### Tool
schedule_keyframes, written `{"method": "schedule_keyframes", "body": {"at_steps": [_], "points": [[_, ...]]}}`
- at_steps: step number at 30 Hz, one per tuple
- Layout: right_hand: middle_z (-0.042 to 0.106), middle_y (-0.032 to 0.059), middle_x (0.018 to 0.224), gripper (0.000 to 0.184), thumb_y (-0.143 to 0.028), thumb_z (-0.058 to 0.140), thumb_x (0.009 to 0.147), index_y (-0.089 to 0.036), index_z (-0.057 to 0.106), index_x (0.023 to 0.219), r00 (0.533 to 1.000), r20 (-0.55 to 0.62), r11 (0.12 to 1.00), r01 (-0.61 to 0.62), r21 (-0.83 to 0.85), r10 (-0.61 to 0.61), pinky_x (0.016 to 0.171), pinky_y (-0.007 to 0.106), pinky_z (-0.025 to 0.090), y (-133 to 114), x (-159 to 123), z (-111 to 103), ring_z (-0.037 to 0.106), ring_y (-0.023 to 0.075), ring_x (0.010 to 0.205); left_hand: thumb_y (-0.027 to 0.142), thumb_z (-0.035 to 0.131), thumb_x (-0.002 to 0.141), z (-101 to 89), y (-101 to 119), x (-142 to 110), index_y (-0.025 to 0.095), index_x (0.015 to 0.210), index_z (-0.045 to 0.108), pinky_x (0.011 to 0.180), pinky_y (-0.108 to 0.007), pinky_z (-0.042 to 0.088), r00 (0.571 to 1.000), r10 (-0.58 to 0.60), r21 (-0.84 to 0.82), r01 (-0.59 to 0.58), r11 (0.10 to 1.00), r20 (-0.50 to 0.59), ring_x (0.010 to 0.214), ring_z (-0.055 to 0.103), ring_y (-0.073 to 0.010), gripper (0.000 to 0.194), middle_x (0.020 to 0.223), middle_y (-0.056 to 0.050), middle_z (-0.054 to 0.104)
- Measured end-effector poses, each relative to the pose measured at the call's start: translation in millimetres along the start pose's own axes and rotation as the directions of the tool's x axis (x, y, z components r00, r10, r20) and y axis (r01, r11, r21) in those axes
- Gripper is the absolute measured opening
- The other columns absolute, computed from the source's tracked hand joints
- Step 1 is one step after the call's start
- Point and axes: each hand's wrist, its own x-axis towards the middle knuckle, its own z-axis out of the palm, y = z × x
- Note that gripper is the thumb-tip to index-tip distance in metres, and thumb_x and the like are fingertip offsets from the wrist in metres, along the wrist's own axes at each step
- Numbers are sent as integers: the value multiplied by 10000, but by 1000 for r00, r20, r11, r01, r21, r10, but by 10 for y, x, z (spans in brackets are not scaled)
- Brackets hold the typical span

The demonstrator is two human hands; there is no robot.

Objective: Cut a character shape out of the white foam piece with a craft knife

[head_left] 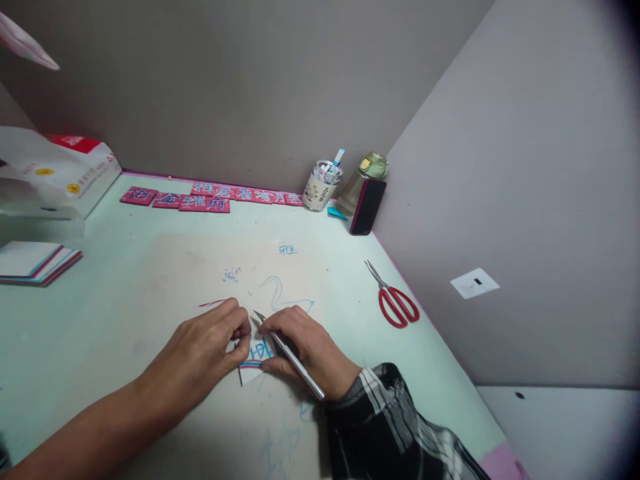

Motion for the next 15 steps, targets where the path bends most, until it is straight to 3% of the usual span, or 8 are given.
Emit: {"method": "schedule_keyframes", "body": {"at_steps": [7, 9, 12, 13, 15], "points": [[690, 52, 1060, 378, -284, 828, 887, -211, 587, 1169, 999, 32, 999, -33, -8, 34, 888, 343, 516, -18, 2, -7, 614, 204, 985, 231, 523, 916, -12, -54, 20, 231, 802, 561, 692, -294, 425, 997, 7, 6, -7, 1000, -75, 723, 569, -157, 120, 798, 27, 598], [692, 57, 1066, 361, -281, 821, 895, -210, 594, 1166, 999, 26, 999, -33, -1, 33, 888, 348, 520, -14, 1, -6, 616, 207, 989, 248, 514, 905, -150, -119, 26, 230, 815, 566, 678, -284, 427, 988, -24, 42, 31, 999, -153, 714, 577, -154, 106, 801, 32, 602], [690, 66, 1060, 374, -332, 825, 893, -207, 602, 1165, 999, 23, 999, -37, 5, 37, 888, 358, 532, 1, -3, 1, 621, 213, 986, 299, 518, 915, -437, -238, 5, 222, 867, 586, 693, -263, 427, 938, -227, 121, 265, 957, -262, 747, 600, -152, 114, 827, 55, 633], [689, 70, 1061, 382, -347, 825, 892, -205, 603, 1168, 999, 21, 999, -35, 8, 35, 890, 361, 536, 5, -5, 4, 622, 215, 989, 305, 512, 919, -521, -282, -13, 219, 880, 590, 676, -248, 416, 923, -266, 129, 310, 942, -277, 715, 585, -138, 122, 797, 68, 627], [688, 76, 1068, 384, -355, 821, 895, -198, 606, 1172, 1000, 6, 999, -30, 21, 30, 893, 364, 538, 8, -10, 5, 622, 216, 997, 308, 508, 916, -635, -376, -59, 217, 862, 597, 627, -223, 383, 936, -280, 135, 312, 940, -215, 647, 546, -120, 139, 714, 82, 597]]}}
